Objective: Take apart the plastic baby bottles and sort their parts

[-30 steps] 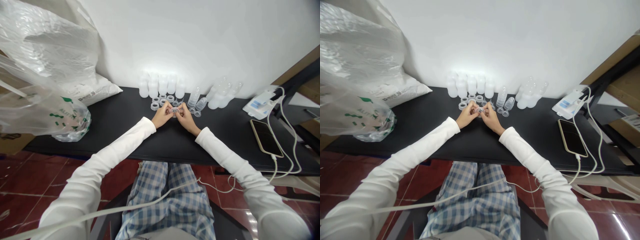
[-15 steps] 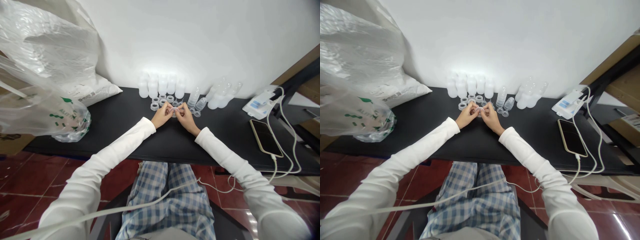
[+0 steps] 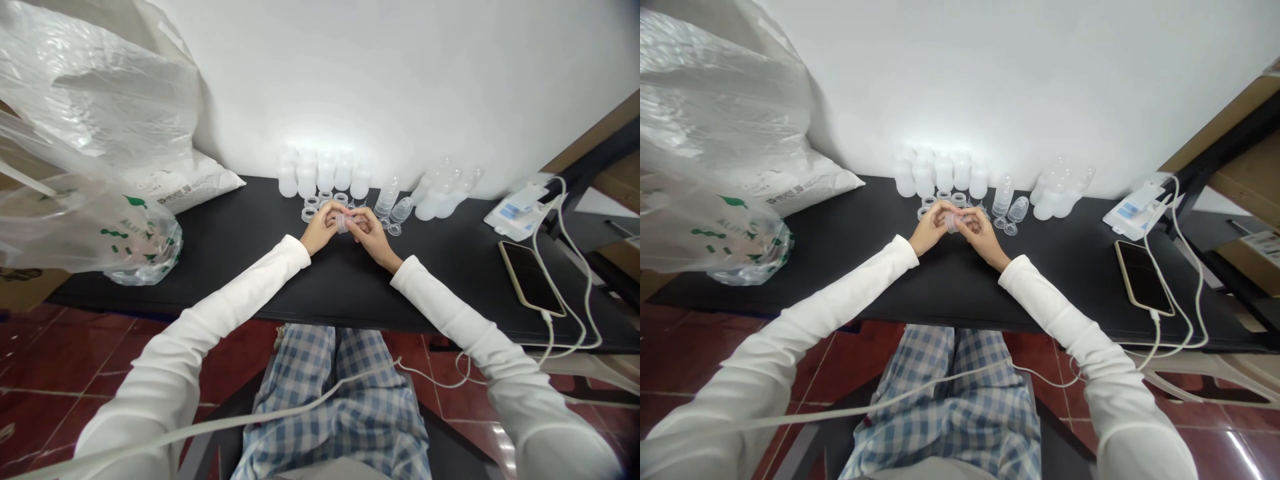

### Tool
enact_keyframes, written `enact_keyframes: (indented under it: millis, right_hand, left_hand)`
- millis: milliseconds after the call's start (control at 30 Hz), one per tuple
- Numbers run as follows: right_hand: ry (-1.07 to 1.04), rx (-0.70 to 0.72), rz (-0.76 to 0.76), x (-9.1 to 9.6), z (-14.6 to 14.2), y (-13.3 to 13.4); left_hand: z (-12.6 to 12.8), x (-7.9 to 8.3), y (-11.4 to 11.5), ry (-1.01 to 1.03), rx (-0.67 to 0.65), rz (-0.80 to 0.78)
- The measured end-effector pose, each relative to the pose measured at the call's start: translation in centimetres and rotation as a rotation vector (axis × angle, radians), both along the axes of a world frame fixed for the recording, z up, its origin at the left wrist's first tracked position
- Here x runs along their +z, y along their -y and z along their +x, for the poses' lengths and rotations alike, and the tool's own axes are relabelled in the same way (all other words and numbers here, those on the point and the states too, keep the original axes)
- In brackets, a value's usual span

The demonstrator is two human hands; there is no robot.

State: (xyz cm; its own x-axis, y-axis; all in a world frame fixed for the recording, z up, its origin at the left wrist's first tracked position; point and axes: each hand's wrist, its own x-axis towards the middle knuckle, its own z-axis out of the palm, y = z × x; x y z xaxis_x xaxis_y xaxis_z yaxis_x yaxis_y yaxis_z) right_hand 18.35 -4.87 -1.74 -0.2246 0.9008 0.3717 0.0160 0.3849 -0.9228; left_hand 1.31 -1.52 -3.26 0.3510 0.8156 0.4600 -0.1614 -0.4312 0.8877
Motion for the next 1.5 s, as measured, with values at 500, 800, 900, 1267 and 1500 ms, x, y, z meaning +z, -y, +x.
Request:
enact_keyframes:
  millis: [500,800,900,1267,1500]
  right_hand:
    - [-0.088,-0.213,0.072,-0.4,-0.1,-0.4]
    - [-0.042,-0.25,0.055,-0.6,0.0,-0.3]
    - [0.011,-0.279,0.075,-0.5,0.1,-0.1]
    - [0.373,-0.199,0.269,-0.3,0.1,0.9]
    - [0.439,-0.193,0.31,-0.5,0.2,0.8]
  left_hand:
    - [-0.7,1.0,0.4,-0.138,0.377,0.193]
    - [-8.2,-0.3,-6.0,-0.209,1.075,0.183]
    - [-10.6,-1.2,-8.2,-0.256,0.994,0.136]
    - [-11.3,-2.7,-10.3,-0.287,0.715,-0.005]
    - [-11.0,-2.3,-10.4,-0.328,0.873,-0.072]
